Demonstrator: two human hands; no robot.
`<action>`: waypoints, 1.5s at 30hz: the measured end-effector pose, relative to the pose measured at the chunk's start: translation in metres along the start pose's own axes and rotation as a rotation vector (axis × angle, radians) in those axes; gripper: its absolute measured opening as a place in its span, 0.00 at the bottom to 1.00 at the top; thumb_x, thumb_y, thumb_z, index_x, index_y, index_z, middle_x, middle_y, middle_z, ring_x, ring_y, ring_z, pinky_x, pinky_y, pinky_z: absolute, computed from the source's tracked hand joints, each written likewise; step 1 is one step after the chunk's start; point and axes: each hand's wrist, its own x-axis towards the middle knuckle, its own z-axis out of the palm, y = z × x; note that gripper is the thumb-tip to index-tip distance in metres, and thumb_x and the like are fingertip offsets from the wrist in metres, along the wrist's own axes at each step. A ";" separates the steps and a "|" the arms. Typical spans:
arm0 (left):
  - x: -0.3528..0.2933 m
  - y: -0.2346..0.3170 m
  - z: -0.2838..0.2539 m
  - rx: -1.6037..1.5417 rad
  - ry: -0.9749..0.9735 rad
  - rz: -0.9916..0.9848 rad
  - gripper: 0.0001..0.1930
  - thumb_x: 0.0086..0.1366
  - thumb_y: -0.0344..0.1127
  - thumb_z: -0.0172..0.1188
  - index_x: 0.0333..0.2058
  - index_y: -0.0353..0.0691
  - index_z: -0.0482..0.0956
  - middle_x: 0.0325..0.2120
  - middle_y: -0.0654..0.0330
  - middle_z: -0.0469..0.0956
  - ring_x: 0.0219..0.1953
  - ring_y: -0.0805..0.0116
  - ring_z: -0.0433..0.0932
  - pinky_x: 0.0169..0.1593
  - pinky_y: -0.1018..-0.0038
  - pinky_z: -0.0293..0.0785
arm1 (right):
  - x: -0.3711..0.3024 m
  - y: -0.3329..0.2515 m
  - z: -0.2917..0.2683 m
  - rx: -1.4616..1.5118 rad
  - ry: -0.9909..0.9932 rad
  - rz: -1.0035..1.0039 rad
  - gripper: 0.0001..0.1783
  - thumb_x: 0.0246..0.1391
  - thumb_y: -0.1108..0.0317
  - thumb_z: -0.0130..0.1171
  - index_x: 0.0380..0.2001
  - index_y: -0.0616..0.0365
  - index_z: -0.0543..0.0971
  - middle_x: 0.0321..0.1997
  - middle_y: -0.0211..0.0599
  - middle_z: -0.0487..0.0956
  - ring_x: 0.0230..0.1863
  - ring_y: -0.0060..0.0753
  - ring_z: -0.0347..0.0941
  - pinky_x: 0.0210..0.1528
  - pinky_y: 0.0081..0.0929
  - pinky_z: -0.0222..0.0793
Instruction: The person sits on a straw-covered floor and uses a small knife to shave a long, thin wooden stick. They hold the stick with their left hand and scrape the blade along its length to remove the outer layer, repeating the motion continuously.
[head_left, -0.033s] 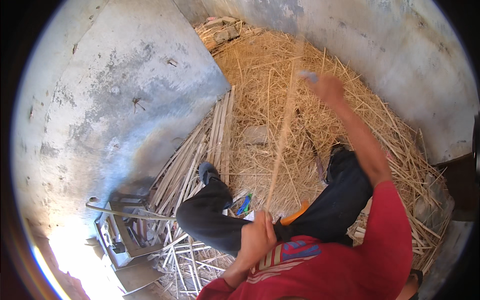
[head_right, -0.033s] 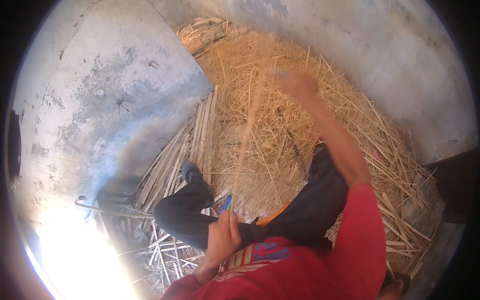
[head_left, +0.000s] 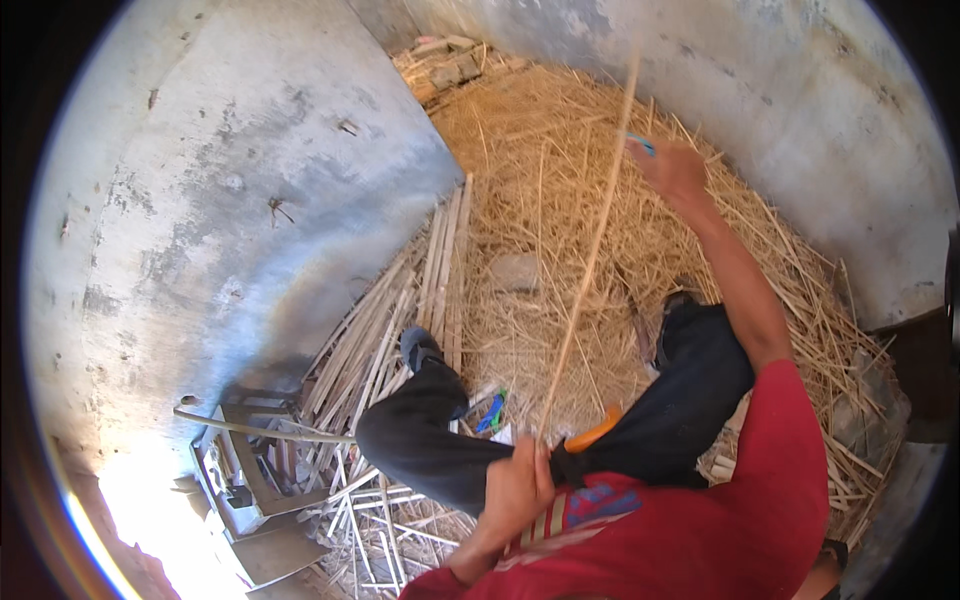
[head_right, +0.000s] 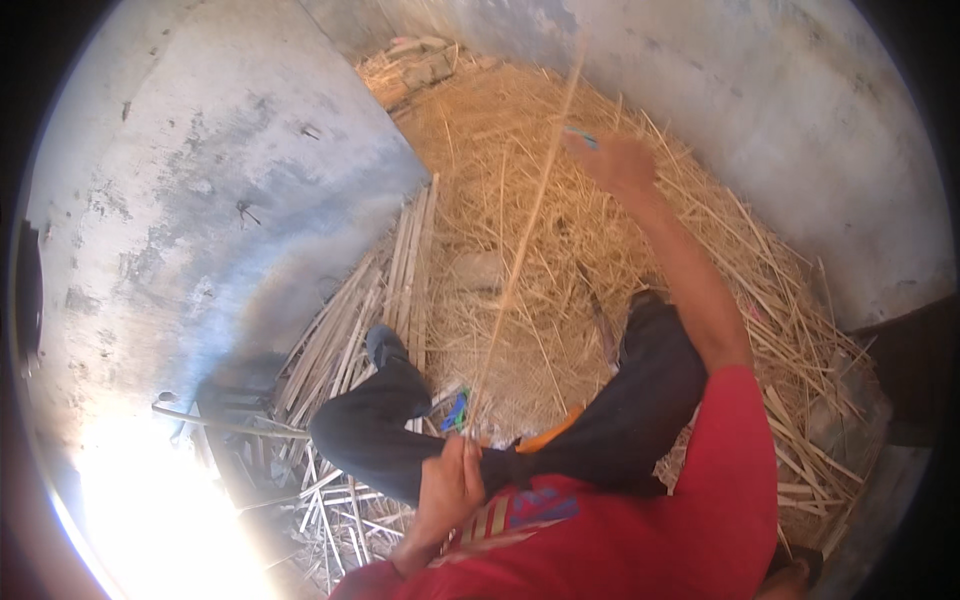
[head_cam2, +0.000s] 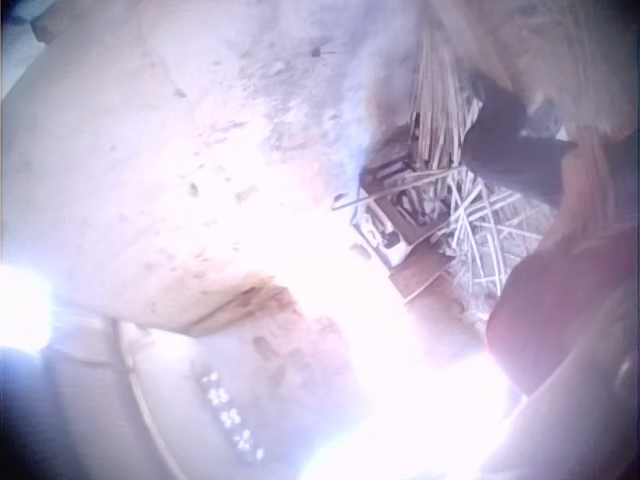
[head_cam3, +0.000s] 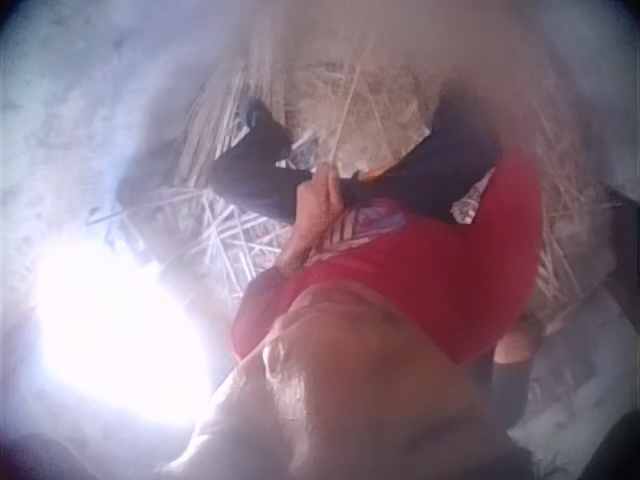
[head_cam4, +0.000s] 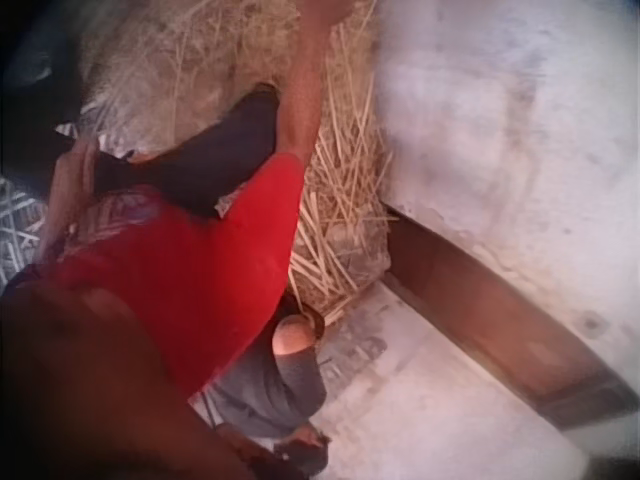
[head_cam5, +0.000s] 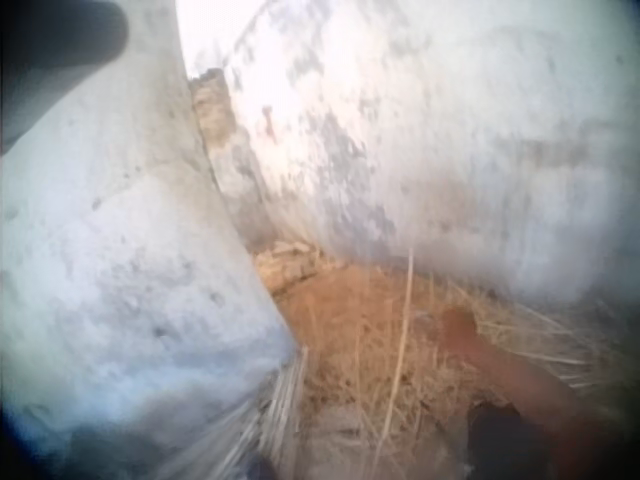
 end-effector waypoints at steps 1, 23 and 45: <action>-0.004 -0.003 0.002 -0.046 0.015 0.034 0.05 0.66 0.31 0.47 0.32 0.37 0.69 0.18 0.46 0.73 0.21 0.41 0.75 0.24 0.53 0.69 | 0.012 0.005 -0.014 -0.004 -0.074 0.035 0.46 0.55 0.24 0.34 0.19 0.58 0.78 0.14 0.29 0.71 0.15 0.24 0.66 0.13 0.25 0.56; 0.051 -0.011 -0.004 -0.715 0.119 -0.237 0.14 0.74 0.39 0.40 0.30 0.39 0.67 0.14 0.74 0.58 0.16 0.87 0.54 0.20 0.83 0.51 | -0.084 -0.077 -0.022 1.436 -1.145 0.052 0.23 0.67 0.56 0.46 0.55 0.64 0.63 0.22 0.31 0.70 0.12 0.12 0.58 0.13 0.13 0.55; 0.062 -0.010 0.000 -0.912 0.068 -0.272 0.13 0.74 0.41 0.41 0.31 0.41 0.67 0.12 0.74 0.56 0.13 0.86 0.51 0.17 0.84 0.46 | -0.116 -0.108 -0.030 1.192 -1.151 0.012 0.17 0.66 0.54 0.45 0.38 0.59 0.70 0.15 0.27 0.70 0.09 0.15 0.63 0.11 0.16 0.61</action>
